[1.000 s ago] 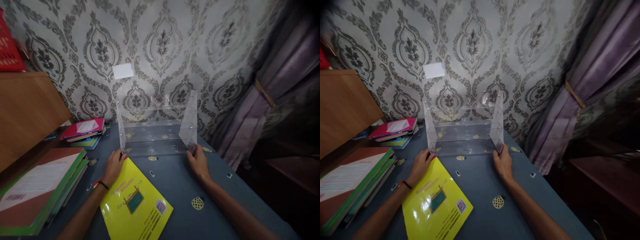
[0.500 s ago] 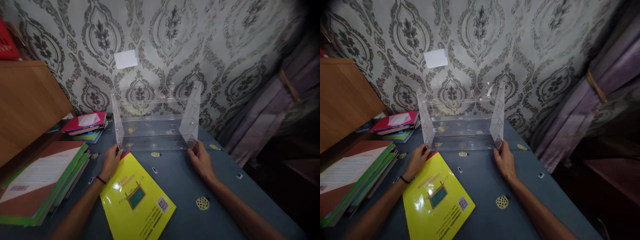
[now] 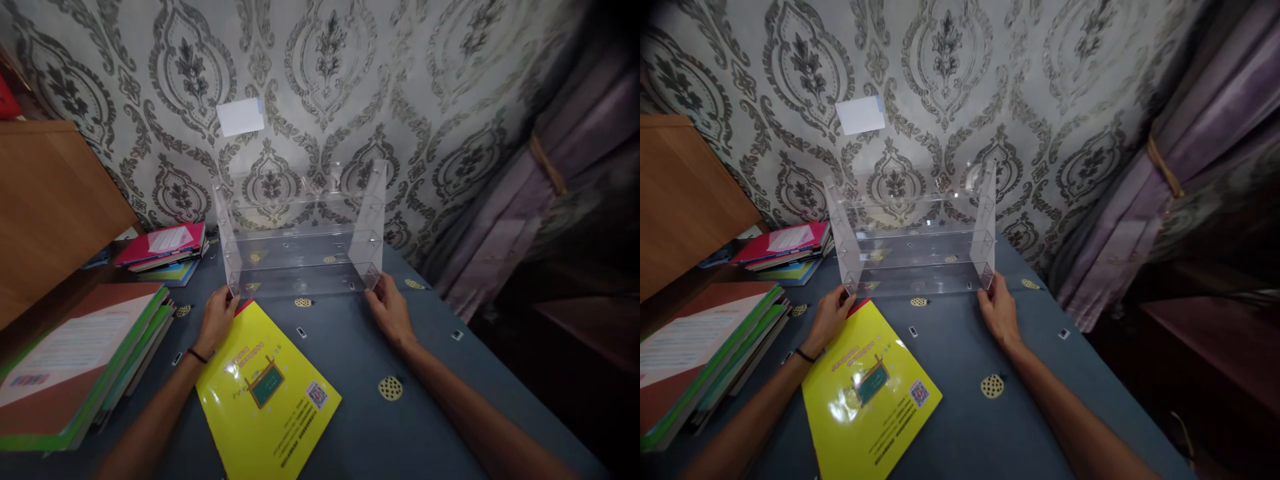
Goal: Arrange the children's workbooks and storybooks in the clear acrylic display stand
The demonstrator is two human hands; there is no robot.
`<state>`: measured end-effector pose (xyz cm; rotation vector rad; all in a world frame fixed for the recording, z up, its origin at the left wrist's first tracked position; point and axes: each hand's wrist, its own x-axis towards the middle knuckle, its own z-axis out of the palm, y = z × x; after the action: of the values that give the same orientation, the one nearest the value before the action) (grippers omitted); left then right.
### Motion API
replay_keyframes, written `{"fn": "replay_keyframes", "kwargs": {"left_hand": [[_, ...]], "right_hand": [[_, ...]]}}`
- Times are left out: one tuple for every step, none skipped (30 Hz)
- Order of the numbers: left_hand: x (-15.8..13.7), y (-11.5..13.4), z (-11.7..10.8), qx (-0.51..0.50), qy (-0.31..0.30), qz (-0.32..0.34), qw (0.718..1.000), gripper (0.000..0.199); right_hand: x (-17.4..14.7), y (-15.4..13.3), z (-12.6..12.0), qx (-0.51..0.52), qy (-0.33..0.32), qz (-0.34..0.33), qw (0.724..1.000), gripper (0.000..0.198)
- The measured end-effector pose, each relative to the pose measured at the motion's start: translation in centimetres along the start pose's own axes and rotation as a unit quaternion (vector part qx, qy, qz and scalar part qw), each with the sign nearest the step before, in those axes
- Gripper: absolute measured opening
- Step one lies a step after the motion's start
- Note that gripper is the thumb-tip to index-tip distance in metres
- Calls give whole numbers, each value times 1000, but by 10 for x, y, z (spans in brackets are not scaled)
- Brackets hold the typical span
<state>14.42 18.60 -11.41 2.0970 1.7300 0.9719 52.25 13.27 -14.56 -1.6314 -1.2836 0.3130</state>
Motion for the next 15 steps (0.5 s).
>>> {"fn": "replay_keyframes", "kwargs": {"left_hand": [[0,0,0,3,0,-1,1000,22],[0,0,0,4,-2,-2,1000,22],[0,0,0,6,-5,-3,1000,22],[1,0,-1,7,-8,-4,1000,22],[1,0,-2,8,-10,-4,1000,22],[1,1,-4,8,-14,-4,1000,21],[1,1,-6,9,-19,-3,1000,19],[1,0,-8,8,-25,-2,1000,17],[1,0,-11,7,-33,0,999,14],[0,0,-13,5,-40,3,999,12],[-1,0,-16,2,-47,5,999,11],[-2,-1,-17,0,-52,6,999,11],[-3,-1,-18,-1,-54,6,998,11],[-5,-1,-17,-3,-55,6,998,11],[-6,-1,-16,-4,-54,5,999,12]], "right_hand": [[0,0,0,-1,1,-2,1000,58],[0,0,-1,-2,3,-4,1000,57],[1,0,-1,-3,6,-6,1000,57],[1,0,-1,-4,8,-6,1000,56],[1,0,-1,-4,11,-5,1000,56],[1,1,-1,-3,12,-3,1000,57],[1,1,0,0,11,-3,1000,57],[1,2,0,5,8,-4,1000,58],[1,3,0,11,5,-7,1000,59],[1,4,1,18,2,-11,1000,60],[1,5,1,22,1,-13,1000,60],[1,6,1,23,3,-13,1000,59],[2,6,1,22,8,-9,1000,58],[3,6,2,16,15,-4,1000,57],[4,6,2,8,23,2,1000,55]]}}
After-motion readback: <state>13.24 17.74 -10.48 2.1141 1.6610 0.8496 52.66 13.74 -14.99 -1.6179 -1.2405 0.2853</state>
